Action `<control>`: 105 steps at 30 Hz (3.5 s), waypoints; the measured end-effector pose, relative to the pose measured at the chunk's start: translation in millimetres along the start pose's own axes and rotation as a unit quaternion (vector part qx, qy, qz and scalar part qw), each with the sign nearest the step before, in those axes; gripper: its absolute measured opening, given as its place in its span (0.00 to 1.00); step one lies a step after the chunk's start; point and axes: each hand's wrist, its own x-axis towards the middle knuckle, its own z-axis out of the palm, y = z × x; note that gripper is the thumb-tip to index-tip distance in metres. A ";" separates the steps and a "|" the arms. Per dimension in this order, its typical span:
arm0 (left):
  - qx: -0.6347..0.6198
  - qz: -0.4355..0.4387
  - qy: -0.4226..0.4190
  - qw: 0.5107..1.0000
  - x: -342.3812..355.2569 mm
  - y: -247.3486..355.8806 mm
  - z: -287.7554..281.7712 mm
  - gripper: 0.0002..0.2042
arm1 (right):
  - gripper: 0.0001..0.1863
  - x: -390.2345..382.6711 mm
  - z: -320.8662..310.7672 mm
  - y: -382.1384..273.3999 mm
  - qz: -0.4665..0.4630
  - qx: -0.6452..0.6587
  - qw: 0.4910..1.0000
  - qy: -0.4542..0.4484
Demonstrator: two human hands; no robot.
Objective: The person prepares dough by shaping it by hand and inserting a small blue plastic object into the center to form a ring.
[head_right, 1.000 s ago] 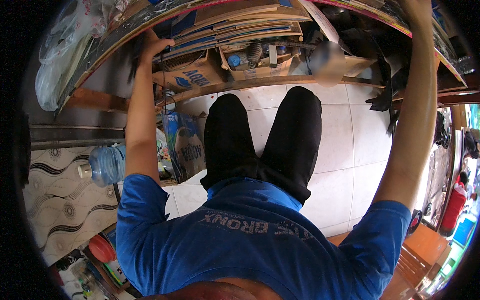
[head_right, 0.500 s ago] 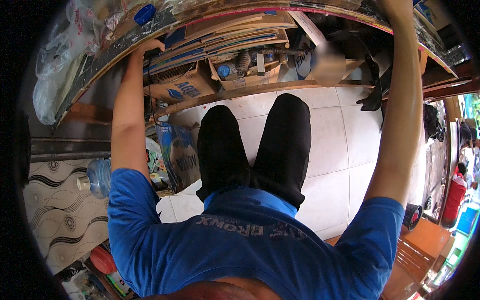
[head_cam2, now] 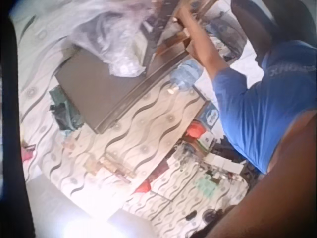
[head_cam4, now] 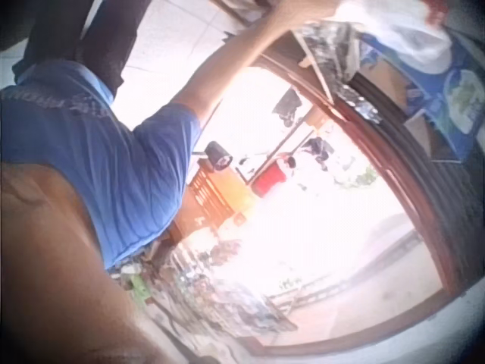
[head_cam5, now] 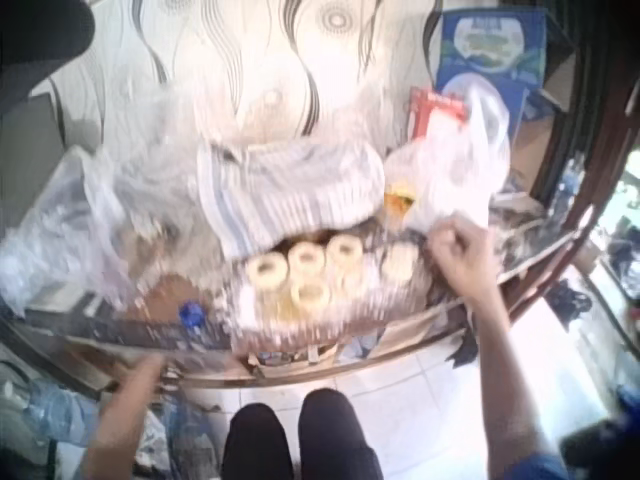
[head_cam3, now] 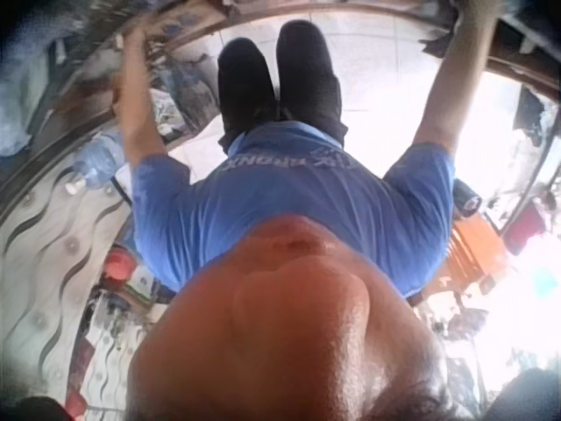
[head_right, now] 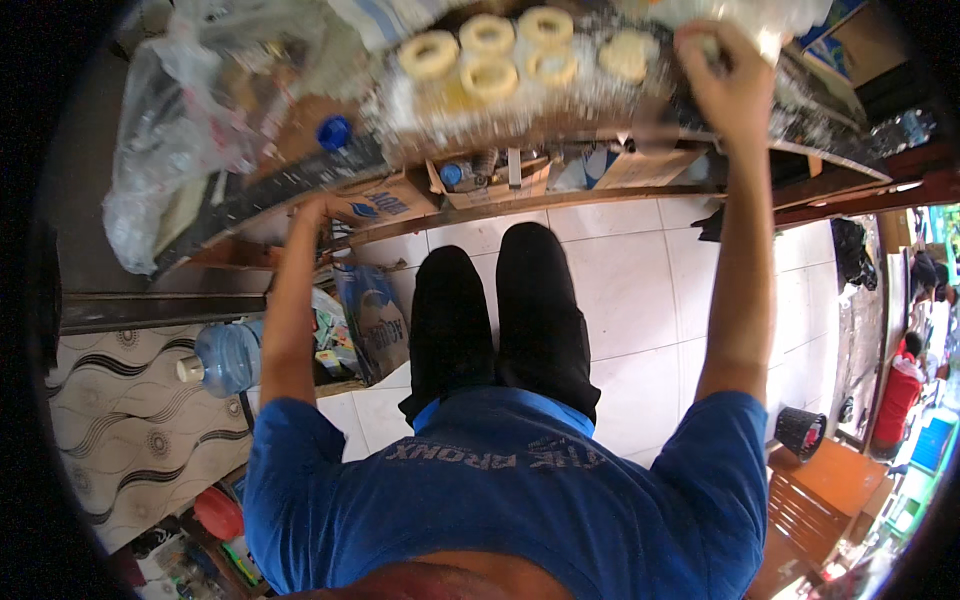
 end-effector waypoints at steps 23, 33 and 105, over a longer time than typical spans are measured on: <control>-0.813 0.096 0.049 0.572 -157.8 343.4 -583.7 0.42 | 0.26 141.9 -153.4 -487.5 0.183 0.635 0.720 -0.211; -0.856 0.141 0.104 0.486 -180.8 356.3 -617.0 0.34 | 0.15 127.4 -193.0 -544.7 -0.112 0.187 0.971 -0.097; -0.756 0.223 0.256 0.560 -58.0 459.2 -570.6 0.38 | 0.09 241.1 -195.2 -383.7 -0.128 0.371 0.900 -0.191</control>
